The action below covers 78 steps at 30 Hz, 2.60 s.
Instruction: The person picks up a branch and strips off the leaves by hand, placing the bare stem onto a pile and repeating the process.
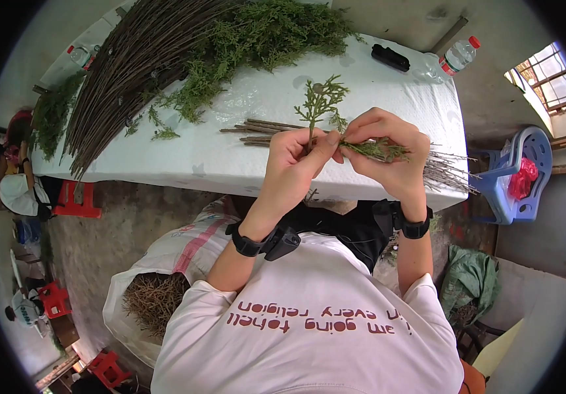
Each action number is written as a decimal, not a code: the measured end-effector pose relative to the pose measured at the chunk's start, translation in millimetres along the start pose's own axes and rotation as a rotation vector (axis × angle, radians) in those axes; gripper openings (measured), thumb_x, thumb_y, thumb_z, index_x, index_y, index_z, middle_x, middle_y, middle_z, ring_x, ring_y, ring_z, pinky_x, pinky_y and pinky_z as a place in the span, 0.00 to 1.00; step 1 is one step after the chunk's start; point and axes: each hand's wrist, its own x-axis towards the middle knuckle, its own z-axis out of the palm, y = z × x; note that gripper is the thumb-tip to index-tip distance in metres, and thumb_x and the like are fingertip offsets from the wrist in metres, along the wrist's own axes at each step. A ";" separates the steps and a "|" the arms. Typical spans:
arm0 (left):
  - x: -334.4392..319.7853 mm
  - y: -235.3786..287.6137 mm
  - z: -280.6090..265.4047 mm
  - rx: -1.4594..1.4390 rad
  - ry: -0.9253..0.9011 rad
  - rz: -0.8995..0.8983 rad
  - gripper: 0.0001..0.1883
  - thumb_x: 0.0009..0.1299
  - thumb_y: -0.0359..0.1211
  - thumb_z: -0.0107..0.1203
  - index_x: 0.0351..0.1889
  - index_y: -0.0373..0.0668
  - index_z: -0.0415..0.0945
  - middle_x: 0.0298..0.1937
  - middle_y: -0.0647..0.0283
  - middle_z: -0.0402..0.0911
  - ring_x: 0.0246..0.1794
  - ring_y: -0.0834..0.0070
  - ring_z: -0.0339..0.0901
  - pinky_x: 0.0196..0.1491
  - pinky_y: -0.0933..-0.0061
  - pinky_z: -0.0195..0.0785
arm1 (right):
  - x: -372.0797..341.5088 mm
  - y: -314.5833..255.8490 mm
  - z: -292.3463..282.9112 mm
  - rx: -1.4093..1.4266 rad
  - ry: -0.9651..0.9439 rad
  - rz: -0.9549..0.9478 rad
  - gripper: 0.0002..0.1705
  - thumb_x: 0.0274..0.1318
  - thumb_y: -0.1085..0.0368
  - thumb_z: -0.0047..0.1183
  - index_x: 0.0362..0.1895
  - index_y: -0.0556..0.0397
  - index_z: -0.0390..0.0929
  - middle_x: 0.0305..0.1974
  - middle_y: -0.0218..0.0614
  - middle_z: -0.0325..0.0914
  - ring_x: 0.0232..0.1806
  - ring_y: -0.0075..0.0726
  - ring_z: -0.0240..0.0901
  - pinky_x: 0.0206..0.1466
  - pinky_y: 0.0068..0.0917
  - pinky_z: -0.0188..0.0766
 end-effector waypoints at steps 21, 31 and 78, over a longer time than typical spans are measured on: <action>-15.3 2.0 11.7 -0.107 -0.060 0.214 0.05 0.77 0.28 0.48 0.44 0.35 0.71 0.30 0.68 0.75 0.24 0.89 0.62 0.26 0.87 0.55 | 8.1 -10.8 -11.7 0.411 0.089 0.213 0.09 0.46 0.82 0.58 0.33 0.63 0.74 0.36 0.44 0.80 0.37 0.36 0.81 0.38 0.27 0.82; -18.3 11.1 18.3 -0.008 -0.005 0.217 0.05 0.76 0.27 0.50 0.44 0.33 0.72 0.28 0.69 0.74 0.24 0.89 0.64 0.27 0.87 0.57 | 4.0 -12.4 -8.8 0.595 0.083 0.272 0.10 0.49 0.81 0.59 0.37 0.65 0.74 0.35 0.44 0.80 0.37 0.34 0.81 0.39 0.28 0.82; -18.1 8.9 16.4 0.164 0.092 0.239 0.05 0.76 0.28 0.48 0.38 0.36 0.69 0.24 0.70 0.70 0.24 0.90 0.60 0.26 0.85 0.52 | -6.6 -20.9 15.1 0.059 0.341 0.155 0.09 0.45 0.80 0.64 0.34 0.63 0.81 0.36 0.39 0.84 0.35 0.23 0.79 0.38 0.17 0.76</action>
